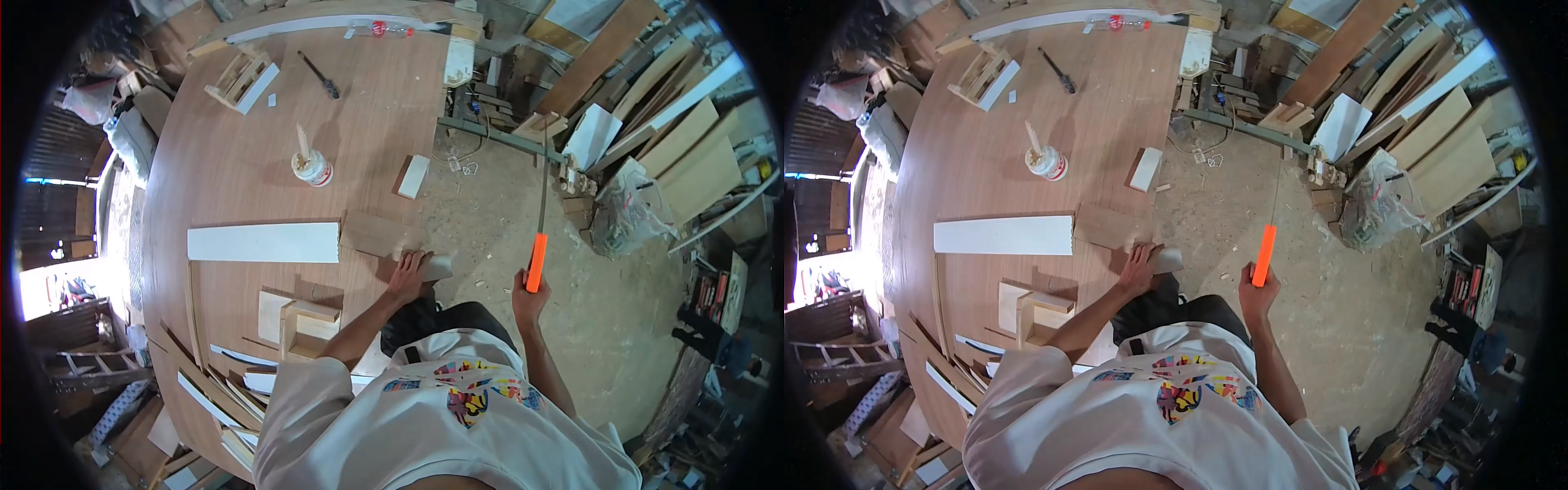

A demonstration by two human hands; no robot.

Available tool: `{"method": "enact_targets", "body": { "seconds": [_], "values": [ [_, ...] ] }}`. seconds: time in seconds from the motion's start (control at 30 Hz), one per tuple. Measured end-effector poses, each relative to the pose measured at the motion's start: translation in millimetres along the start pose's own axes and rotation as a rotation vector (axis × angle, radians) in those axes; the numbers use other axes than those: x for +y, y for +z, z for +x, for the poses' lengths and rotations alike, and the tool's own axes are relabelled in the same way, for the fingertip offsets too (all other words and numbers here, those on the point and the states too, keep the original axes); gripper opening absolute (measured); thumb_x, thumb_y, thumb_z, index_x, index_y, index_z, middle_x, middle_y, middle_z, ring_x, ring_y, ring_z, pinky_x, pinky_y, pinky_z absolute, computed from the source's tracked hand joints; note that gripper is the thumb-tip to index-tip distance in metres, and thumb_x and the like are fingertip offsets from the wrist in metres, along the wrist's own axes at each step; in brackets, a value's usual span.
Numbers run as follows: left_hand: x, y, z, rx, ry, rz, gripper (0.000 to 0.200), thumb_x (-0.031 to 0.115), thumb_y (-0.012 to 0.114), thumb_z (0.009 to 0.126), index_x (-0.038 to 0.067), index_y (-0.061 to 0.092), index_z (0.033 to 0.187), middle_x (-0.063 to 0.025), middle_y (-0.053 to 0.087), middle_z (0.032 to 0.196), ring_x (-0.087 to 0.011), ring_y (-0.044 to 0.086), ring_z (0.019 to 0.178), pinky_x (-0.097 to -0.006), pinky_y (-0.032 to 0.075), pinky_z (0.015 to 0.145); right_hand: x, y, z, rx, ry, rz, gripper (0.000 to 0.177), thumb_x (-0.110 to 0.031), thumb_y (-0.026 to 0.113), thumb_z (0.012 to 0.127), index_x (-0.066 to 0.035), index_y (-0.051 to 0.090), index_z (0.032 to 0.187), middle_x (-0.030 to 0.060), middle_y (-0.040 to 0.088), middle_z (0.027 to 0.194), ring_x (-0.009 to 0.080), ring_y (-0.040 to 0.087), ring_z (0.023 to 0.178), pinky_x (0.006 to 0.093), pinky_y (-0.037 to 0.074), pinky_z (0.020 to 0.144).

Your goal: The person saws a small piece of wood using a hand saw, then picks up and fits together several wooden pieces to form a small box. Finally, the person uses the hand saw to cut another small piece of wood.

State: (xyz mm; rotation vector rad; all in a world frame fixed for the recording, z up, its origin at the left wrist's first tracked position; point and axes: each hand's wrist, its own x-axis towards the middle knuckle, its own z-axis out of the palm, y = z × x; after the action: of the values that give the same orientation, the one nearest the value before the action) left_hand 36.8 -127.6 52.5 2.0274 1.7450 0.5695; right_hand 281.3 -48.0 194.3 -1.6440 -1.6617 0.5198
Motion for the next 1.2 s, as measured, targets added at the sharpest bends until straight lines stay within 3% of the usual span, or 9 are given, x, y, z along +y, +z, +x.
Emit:
{"method": "enact_targets", "body": {
  "seconds": [0.13, 0.2, 0.27, 0.43, 0.57, 0.7, 0.8, 0.97, 1.2],
  "values": [
    [-33.0, -12.6, 27.8, -0.231, 0.039, 0.081, 0.078, 0.047, 0.066, 0.08, -0.001, 0.039, 0.136, -0.019, 0.042, 0.126, -0.0358, 0.04, 0.121, -0.049, 0.028, 0.108, 24.2, -13.6, -36.4, 0.049, 0.099, -0.069, 0.027, -0.002, 0.066, 0.08, -0.001, 0.044, 0.066, 0.0084, 0.042, 0.053, 0.0138, 0.034, 0.05, 0.0308, 0.035, 0.047],
    [-49.4, -28.0, 45.1, -0.237, -0.006, 0.146, 0.078, 0.05, 0.063, 0.082, -0.001, 0.039, 0.136, -0.0179, 0.044, 0.126, -0.0338, 0.041, 0.12, -0.0486, 0.03, 0.106, 27.6, -18.7, -50.7, 0.069, 0.141, -0.038, 0.026, -0.002, 0.066, 0.08, -0.001, 0.044, 0.066, 0.008, 0.041, 0.053, 0.0133, 0.034, 0.05, 0.0304, 0.035, 0.047],
    [-68.9, -23.8, 57.0, -0.022, 0.107, 0.314, 0.078, 0.05, 0.062, 0.082, -0.002, 0.04, 0.135, -0.0167, 0.045, 0.125, -0.0328, 0.042, 0.12, -0.0481, 0.031, 0.104, 26.8, -24.1, -66.2, 0.092, 0.181, -0.006, 0.026, -0.001, 0.066, 0.08, -0.001, 0.044, 0.066, 0.0076, 0.04, 0.053, 0.0127, 0.034, 0.051, 0.03, 0.034, 0.048],
    [-53.2, -46.1, 81.3, -0.06, 0.145, 0.234, 0.075, 0.045, 0.065, 0.081, -0.001, 0.041, 0.135, -0.0161, 0.045, 0.126, -0.033, 0.041, 0.121, -0.047, 0.031, 0.106, 25.6, -26.9, -103.8, 0.042, 0.335, 0.207, 0.021, -0.002, 0.066, 0.079, 0.0, 0.047, 0.07, 0.0036, 0.043, 0.059, 0.0088, 0.038, 0.057, 0.0264, 0.037, 0.053],
    [-29.4, -33.7, 38.7, -0.234, 0.205, 0.179, 0.073, 0.039, 0.067, 0.078, 0.001, 0.041, 0.135, -0.0156, 0.045, 0.127, -0.0328, 0.041, 0.121, -0.0466, 0.031, 0.106, 10.1, -31.6, -121.9, -0.118, 0.446, 0.206, 0.017, -0.001, 0.066, 0.077, -0.001, 0.05, 0.072, 0.0002, 0.046, 0.062, 0.0084, 0.043, 0.061, 0.0279, 0.039, 0.055],
    [-33.4, -19.5, -3.4, -0.164, 0.141, 0.128, 0.076, 0.034, 0.069, 0.072, 0.009, 0.041, 0.138, -0.0155, 0.044, 0.13, -0.0339, 0.04, 0.123, -0.0484, 0.031, 0.106, -10.7, -21.9, -136.1, -0.221, 0.572, 0.319, 0.013, -0.002, 0.065, 0.079, 0.002, 0.054, 0.072, 0.0015, 0.05, 0.062, 0.0084, 0.046, 0.061, 0.0279, 0.041, 0.055],
    [-32.3, -23.6, -7.3, -0.158, 0.004, 0.107, 0.077, 0.032, 0.07, 0.07, 0.011, 0.04, 0.138, -0.0152, 0.043, 0.131, -0.0356, 0.04, 0.122, -0.0492, 0.03, 0.106, -16.6, -2.2, -149.4, -0.287, 0.562, 0.338, 0.011, -0.003, 0.065, 0.079, 0.001, 0.056, 0.074, 0.0008, 0.052, 0.062, 0.008, 0.047, 0.061, 0.0271, 0.041, 0.056],
    [-35.5, -14.8, -6.3, -0.011, 0.061, 0.122, 0.065, 0.033, 0.066, 0.074, 0.015, 0.047, 0.134, -0.0151, 0.046, 0.127, -0.0366, 0.041, 0.12, -0.0493, 0.029, 0.106, -49.2, 28.3, -162.0, -0.234, 0.447, 0.483, 0.027, -0.022, 0.065, 0.09, 0.003, 0.06, 0.081, 0.0006, 0.053, 0.063, 0.0075, 0.046, 0.061, 0.0273, 0.041, 0.056],
    [-55.1, 10.3, 4.0, 0.075, -0.006, 0.254, 0.035, 0.028, 0.057, 0.086, 0.015, 0.059, 0.118, -0.0109, 0.053, 0.115, -0.0313, 0.047, 0.114, -0.0464, 0.033, 0.102, -80.3, 46.3, -175.5, -0.242, 0.343, 0.485, 0.019, -0.016, 0.062, 0.091, 0.002, 0.06, 0.09, 0.0005, 0.049, 0.063, 0.0063, 0.042, 0.06, 0.0268, 0.039, 0.054]
  ]
}}
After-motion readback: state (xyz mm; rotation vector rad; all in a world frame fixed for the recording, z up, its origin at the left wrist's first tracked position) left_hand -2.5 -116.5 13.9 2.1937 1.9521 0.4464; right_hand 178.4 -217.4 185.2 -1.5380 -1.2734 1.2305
